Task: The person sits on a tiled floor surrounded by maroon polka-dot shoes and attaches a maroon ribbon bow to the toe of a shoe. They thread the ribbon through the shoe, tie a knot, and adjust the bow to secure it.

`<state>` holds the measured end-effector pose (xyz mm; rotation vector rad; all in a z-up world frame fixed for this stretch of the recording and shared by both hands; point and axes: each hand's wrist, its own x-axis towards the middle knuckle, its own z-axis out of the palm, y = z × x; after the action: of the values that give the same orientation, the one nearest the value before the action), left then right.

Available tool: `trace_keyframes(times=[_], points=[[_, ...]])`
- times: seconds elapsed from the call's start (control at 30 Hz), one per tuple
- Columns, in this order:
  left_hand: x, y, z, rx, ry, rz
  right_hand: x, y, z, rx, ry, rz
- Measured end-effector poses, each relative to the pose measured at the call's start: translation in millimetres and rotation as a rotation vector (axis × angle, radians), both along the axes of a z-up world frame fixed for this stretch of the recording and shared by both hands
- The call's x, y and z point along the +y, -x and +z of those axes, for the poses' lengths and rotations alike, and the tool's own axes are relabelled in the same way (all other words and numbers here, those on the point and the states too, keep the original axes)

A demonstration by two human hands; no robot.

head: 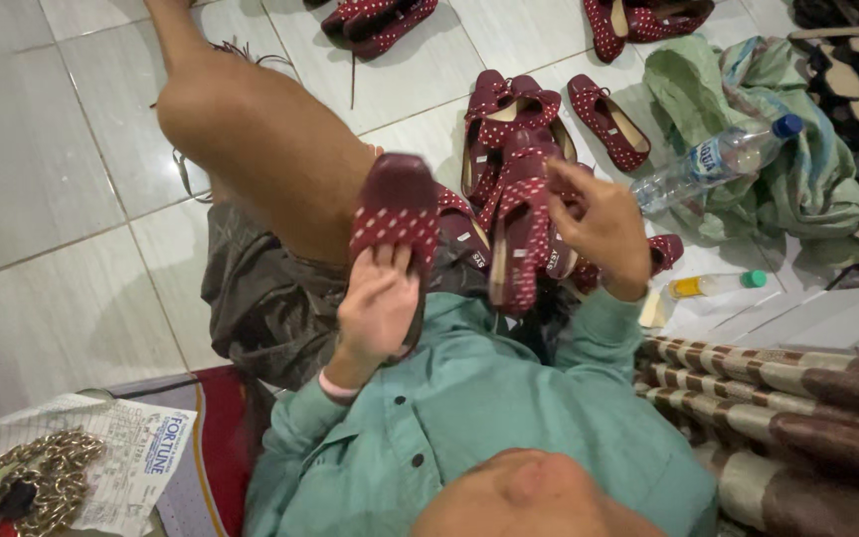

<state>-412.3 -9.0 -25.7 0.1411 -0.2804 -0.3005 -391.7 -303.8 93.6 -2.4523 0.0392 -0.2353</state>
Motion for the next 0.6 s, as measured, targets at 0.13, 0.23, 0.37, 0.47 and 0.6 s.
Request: trace_keyframes(times=[0.13, 0.23, 0.37, 0.47, 0.6], points=[[-25, -35, -7, 0.014, -0.054, 0.079, 50, -15, 21, -0.375, -0.428, 0.26], [-32, -38, -8, 0.018, -0.099, 0.085, 84, -24, 18, -0.427, -0.638, 0.299], [-33, -26, -3, 0.008, -0.137, 0.044, 101, -25, 7, -0.491, -0.456, 0.231], [-33, -25, -6, 0.003, -0.149, 0.039, 101, -23, -7, -0.523, -0.405, 0.219], [-38, -22, -21, -0.023, -0.234, 0.113, 96, -28, -30, -0.538, -0.529, 0.177]])
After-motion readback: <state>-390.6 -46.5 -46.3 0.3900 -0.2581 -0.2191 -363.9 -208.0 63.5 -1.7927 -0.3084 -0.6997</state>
